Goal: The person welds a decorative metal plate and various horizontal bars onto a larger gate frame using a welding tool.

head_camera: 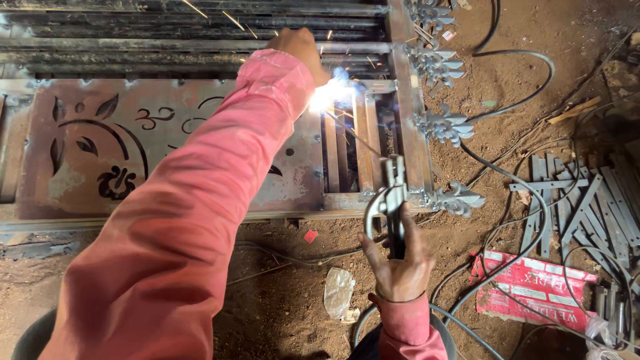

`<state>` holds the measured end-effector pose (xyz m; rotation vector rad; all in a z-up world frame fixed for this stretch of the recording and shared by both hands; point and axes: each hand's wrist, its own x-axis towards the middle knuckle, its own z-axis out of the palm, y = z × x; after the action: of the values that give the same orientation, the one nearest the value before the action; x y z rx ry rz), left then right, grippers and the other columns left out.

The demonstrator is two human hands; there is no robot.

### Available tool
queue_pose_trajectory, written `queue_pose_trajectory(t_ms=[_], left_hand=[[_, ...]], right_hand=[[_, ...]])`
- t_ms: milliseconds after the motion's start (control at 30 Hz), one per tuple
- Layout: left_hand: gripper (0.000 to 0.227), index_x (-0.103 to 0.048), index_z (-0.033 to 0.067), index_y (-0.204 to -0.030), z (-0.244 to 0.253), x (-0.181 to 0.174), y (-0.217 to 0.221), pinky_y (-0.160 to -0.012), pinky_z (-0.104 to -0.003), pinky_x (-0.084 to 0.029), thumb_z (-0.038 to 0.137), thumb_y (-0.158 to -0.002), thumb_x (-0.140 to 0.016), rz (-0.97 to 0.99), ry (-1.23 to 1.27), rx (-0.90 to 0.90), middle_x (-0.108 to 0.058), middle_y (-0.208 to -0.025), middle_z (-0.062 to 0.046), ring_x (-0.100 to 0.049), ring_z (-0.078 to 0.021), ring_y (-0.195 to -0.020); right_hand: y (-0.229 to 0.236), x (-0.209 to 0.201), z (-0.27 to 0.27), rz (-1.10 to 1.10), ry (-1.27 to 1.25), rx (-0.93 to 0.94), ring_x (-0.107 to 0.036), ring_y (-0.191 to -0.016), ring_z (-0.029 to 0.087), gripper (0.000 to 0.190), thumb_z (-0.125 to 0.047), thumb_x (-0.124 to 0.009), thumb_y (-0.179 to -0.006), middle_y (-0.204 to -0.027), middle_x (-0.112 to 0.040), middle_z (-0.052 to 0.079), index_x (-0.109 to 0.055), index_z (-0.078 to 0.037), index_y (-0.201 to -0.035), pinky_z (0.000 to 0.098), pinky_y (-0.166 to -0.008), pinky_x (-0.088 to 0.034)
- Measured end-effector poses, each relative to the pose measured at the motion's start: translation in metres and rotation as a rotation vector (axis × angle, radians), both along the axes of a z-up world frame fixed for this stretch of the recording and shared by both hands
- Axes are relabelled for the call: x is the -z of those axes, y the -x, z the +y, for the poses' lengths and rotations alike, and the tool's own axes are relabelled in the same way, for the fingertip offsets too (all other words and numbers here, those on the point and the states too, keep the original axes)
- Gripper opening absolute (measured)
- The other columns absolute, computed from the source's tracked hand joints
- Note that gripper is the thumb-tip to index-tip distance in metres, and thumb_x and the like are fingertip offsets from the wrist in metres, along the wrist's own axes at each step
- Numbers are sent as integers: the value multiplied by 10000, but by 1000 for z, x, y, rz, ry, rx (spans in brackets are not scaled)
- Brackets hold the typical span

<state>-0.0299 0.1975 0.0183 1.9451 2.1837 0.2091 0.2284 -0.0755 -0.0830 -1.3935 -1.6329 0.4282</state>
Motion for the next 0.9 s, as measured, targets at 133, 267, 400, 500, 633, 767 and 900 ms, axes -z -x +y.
queue_pose_trajectory(t_ms=[133, 267, 400, 500, 633, 767, 900], left_hand=[[686, -711, 26, -1163, 10, 15, 5, -955, -443, -572, 526, -720, -867, 4, -6, 45, -735, -1146, -232, -707, -403, -1082], [632, -722, 104, -1200, 29, 25, 9, -944, -490, -568, 566, -775, -794, -92, 90, 32, -723, -1253, -191, -694, -394, -1145], [800, -674, 108, -1280, 17, 30, -3, -1073, -472, -494, 570, -662, -885, -64, -12, -24, -589, -1424, -211, -567, -392, -1316], [1154, -505, 43, -1379, -1, 15, -7, -1082, -535, -370, 721, -559, -953, -38, -19, -46, -375, -1566, -247, -369, -405, -1393], [629, -719, 126, -1220, -17, -9, -11, -1027, -472, -535, 455, -705, -870, -91, 105, -128, -651, -1339, -198, -631, -404, -1230], [418, -776, 67, -1051, -21, -9, -13, -943, -457, -576, 333, -732, -823, -103, -18, -48, -734, -1113, -219, -706, -406, -1069], [413, -772, 58, -1040, -14, -3, -7, -932, -463, -577, 321, -724, -808, -100, 18, -53, -725, -1089, -242, -703, -419, -1051]], right_hand=[[-2, 7, 0, -125, -109, -28, -771, -913, 295, 779, -278, -878, -794, -1112, -731, 265, -542, 86, -1396, 365, -754, -660], [-7, 20, 6, 31, -59, 18, -775, -847, 229, 766, -235, -881, -799, -1085, -755, 211, -536, 70, -1412, 346, -719, -665], [-6, 27, -3, 256, 39, 116, -725, -812, 158, 786, -142, -865, -777, -1076, -774, 154, -517, 25, -1462, 293, -723, -628], [0, 28, -6, 373, 121, 135, -669, -814, 130, 853, -70, -873, -729, -1064, -762, 145, -512, -5, -1499, 281, -741, -586], [-1, 34, -5, 298, 148, 176, -741, -900, 146, 904, -68, -894, -655, -1124, -757, 154, -495, -5, -1464, 304, -762, -599], [-7, 52, 2, 188, 283, 223, -796, -810, 173, 896, -167, -903, -665, -1043, -798, 144, -499, -52, -1456, 336, -750, -646], [-10, 66, 3, 154, 246, 188, -773, -941, 241, 858, -158, -886, -689, -1143, -746, 205, -500, -9, -1440, 380, -765, -644]])
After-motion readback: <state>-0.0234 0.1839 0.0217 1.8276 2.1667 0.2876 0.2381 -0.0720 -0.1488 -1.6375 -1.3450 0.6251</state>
